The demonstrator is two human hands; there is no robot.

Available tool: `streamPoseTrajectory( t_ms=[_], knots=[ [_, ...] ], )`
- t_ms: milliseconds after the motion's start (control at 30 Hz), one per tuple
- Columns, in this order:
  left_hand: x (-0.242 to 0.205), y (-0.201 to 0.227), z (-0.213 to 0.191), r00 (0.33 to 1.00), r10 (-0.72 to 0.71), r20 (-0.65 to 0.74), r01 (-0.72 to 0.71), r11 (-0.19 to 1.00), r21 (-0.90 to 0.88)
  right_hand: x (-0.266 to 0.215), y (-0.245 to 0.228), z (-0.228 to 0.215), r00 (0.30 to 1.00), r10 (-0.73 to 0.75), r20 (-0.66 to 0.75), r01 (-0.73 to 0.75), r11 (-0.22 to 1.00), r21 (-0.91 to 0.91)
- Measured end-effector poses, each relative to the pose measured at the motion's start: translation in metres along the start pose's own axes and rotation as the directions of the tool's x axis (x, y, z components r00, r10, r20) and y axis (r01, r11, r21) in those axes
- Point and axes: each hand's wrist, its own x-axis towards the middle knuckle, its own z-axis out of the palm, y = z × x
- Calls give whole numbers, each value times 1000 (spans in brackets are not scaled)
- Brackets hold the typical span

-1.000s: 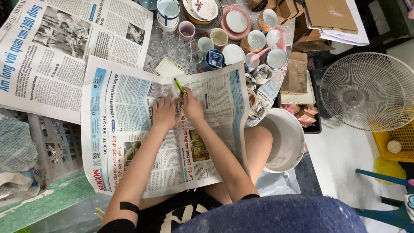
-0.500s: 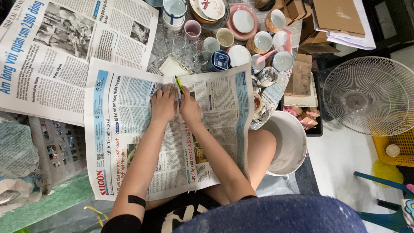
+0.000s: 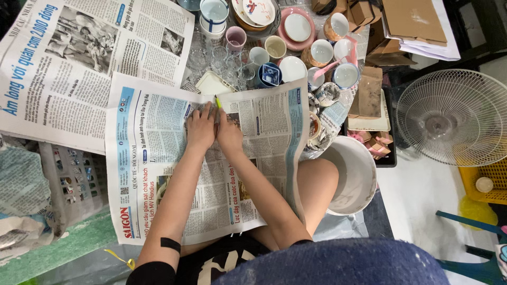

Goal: The person sits on a green plastic stool and wraps small ceramic bowls with newspaper. They use a green plastic tool to smooth the paper and apply clear tape to secure the wrapping. The wrapped items are placed on a tray on the table.

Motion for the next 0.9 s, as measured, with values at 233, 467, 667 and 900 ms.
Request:
streamPoseTrajectory(
  t_ms=[233, 467, 667, 900],
  knots=[
    [1, -3, 7, 999, -13, 35, 13, 1000, 13, -11, 4, 7, 996, 39, 85, -43, 998, 41],
    [3, -2, 3, 999, -23, 41, 24, 1000, -16, -14, 4, 11, 991, 65, 120, -60, 997, -39],
    [3, -3, 4, 999, -21, 45, 20, 1000, 5, -24, -4, 2, 981, 93, 172, -93, 996, -8],
    [0, -1, 3, 999, -13, 49, 13, 1000, 7, -28, -14, -18, 968, 153, 198, -164, 986, 40]
  ],
)
